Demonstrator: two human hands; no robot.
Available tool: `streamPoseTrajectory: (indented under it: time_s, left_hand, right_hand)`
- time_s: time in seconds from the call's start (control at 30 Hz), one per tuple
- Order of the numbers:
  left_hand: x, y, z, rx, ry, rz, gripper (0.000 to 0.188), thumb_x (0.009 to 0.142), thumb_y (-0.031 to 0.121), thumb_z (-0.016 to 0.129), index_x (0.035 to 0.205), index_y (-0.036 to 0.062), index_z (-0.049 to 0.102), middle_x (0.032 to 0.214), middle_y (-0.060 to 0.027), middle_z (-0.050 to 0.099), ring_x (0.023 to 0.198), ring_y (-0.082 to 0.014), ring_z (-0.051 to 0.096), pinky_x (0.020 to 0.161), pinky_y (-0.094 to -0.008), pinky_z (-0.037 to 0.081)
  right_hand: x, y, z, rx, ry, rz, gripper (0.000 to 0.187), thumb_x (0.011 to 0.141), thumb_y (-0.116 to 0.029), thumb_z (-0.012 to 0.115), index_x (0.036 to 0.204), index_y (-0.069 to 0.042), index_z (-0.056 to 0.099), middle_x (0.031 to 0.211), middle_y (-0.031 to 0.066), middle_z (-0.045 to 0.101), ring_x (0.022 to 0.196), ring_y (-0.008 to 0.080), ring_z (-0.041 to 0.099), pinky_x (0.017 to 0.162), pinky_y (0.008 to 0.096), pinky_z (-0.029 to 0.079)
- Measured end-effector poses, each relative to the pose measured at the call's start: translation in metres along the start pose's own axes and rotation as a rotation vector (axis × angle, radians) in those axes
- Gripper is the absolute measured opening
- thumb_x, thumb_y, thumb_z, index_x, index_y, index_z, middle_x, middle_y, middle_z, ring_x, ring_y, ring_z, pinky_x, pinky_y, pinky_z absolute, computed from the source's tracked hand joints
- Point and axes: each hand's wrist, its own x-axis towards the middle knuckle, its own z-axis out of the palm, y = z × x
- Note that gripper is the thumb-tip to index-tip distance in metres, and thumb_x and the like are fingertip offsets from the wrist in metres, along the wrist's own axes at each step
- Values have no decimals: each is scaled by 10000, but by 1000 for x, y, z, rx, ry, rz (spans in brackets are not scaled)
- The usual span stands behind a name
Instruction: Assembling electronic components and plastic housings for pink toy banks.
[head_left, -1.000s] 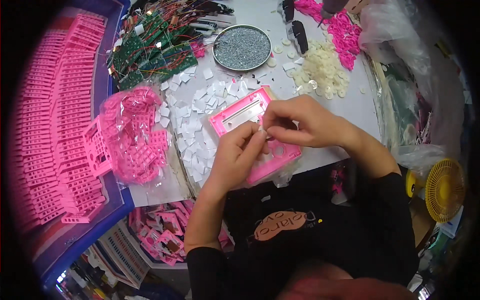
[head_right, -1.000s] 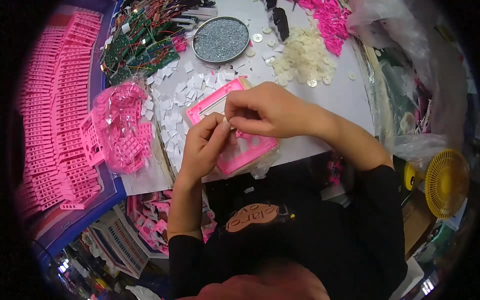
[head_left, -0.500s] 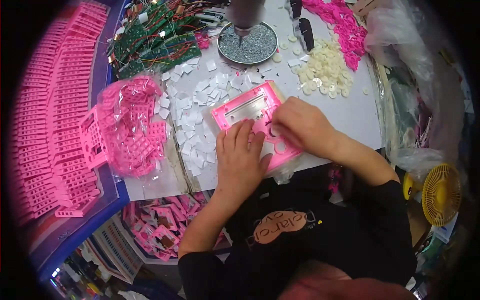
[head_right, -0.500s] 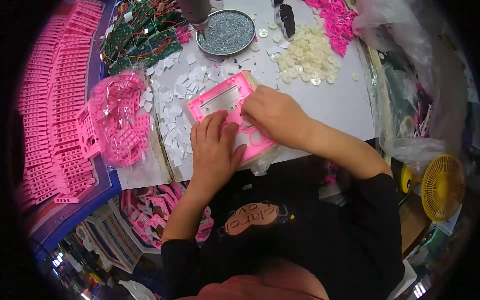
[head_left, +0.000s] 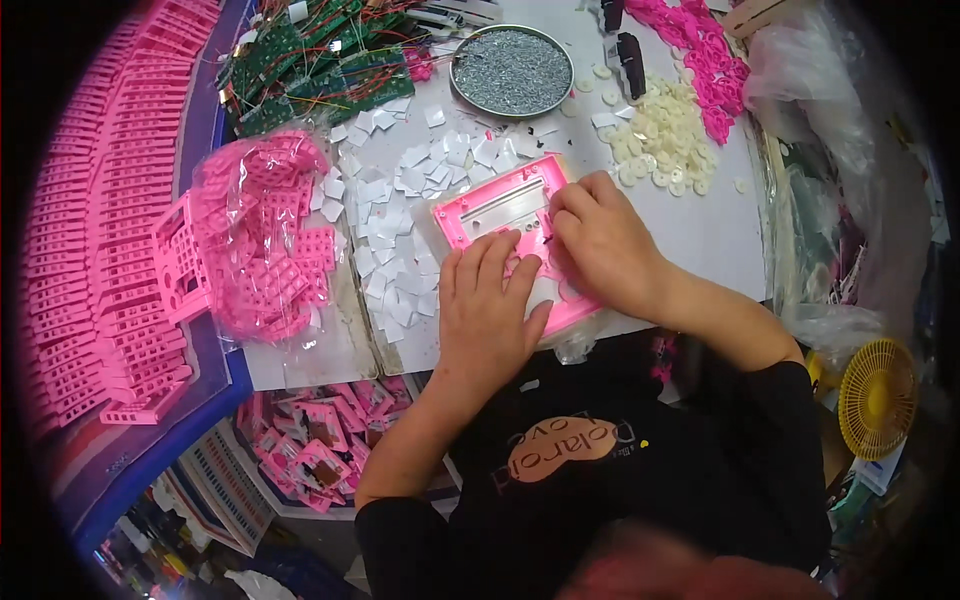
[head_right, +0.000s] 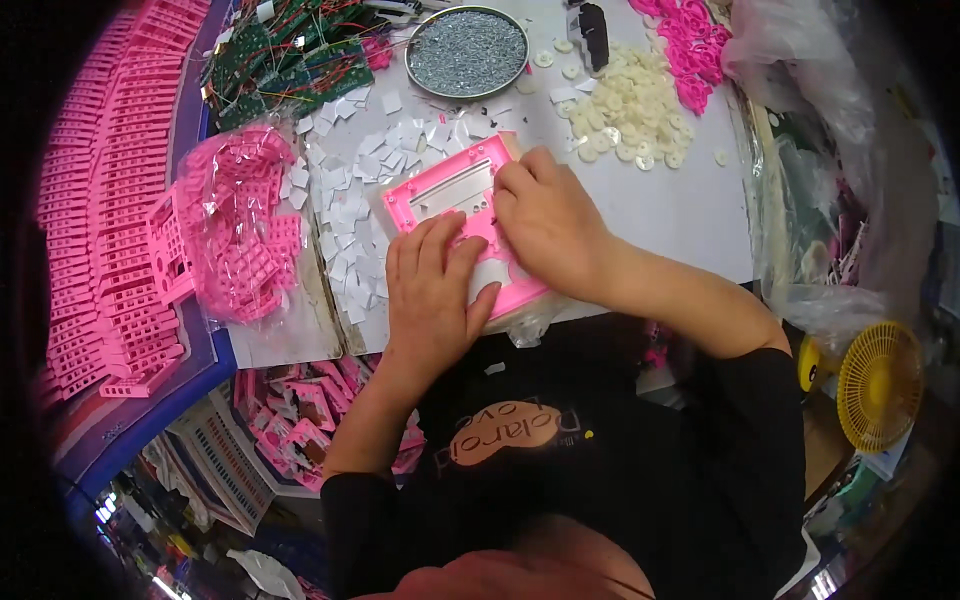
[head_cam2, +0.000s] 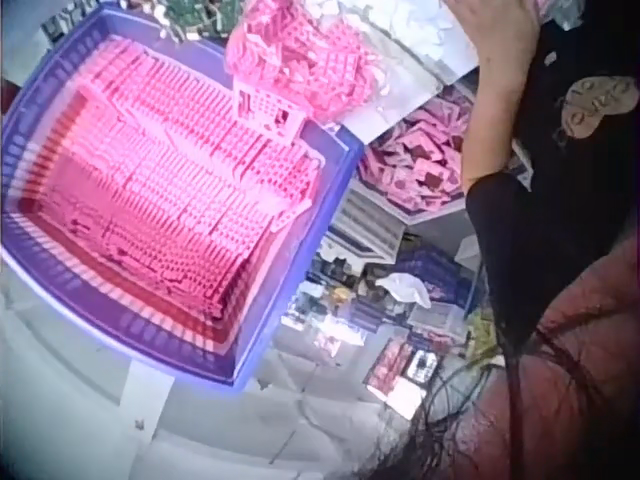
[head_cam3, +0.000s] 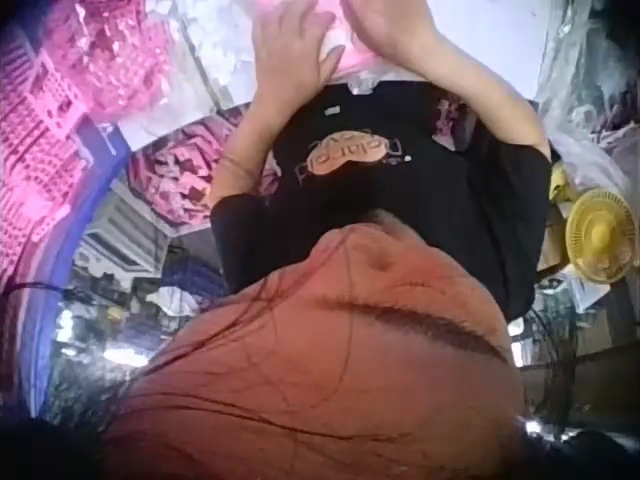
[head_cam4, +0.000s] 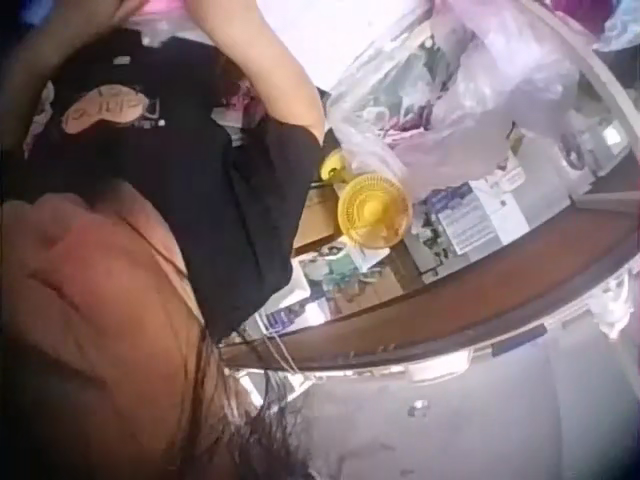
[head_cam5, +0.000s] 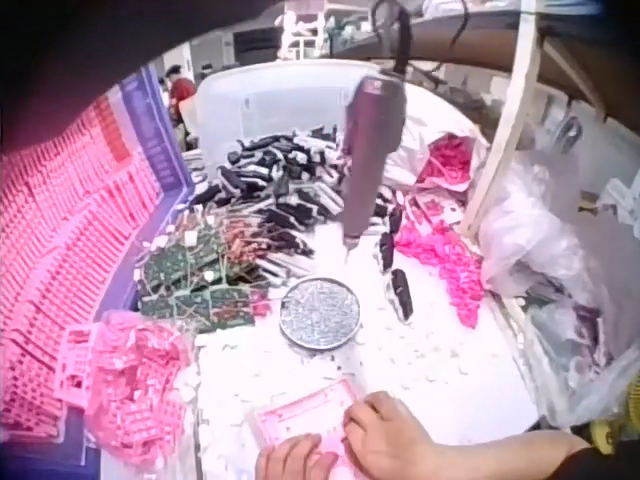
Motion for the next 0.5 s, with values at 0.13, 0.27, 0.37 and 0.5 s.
streamPoseTrajectory:
  time_s: [0.13, 0.27, 0.37, 0.5]
  left_hand:
    - [1, 0, -3, 1, -38, -1, 470, 789, 254, 755, 1197, 64, 617, 1374, -170, 527, 1289, -376, 457, 1100, -523, 322]
    - [8, 2, -20, -21, -77, 12, 437, 798, 222, 757, 1179, 55, 625, 1323, -167, 561, 1230, -365, 506, 1049, -498, 380]
    - [27, -7, -30, -165, -56, -34, 377, 811, 195, 750, 1140, 47, 642, 1203, -157, 615, 1127, -348, 577, 965, -460, 457]
    - [121, -31, -22, -115, 120, -169, 169, 859, 205, 722, 949, 62, 720, 948, -115, 679, 836, -296, 653, 740, -407, 513]
  right_hand:
    - [-1, 5, -4, 62, -42, 5, 221, 797, -134, 675, 969, 5, 658, 1074, 110, 589, 1016, 325, 520, 826, 411, 484]
    - [-2, 2, 0, 133, -13, 50, 250, 771, -140, 721, 967, -4, 648, 1098, 111, 579, 1009, 325, 514, 823, 410, 478]
    - [-3, 7, 0, 183, -21, 43, 271, 755, -138, 746, 970, -15, 637, 1110, 114, 569, 1003, 327, 512, 817, 411, 474]
    - [-1, 6, -9, 155, 45, 96, 328, 727, -101, 805, 918, -41, 544, 1072, 137, 550, 955, 357, 483, 842, 442, 454]
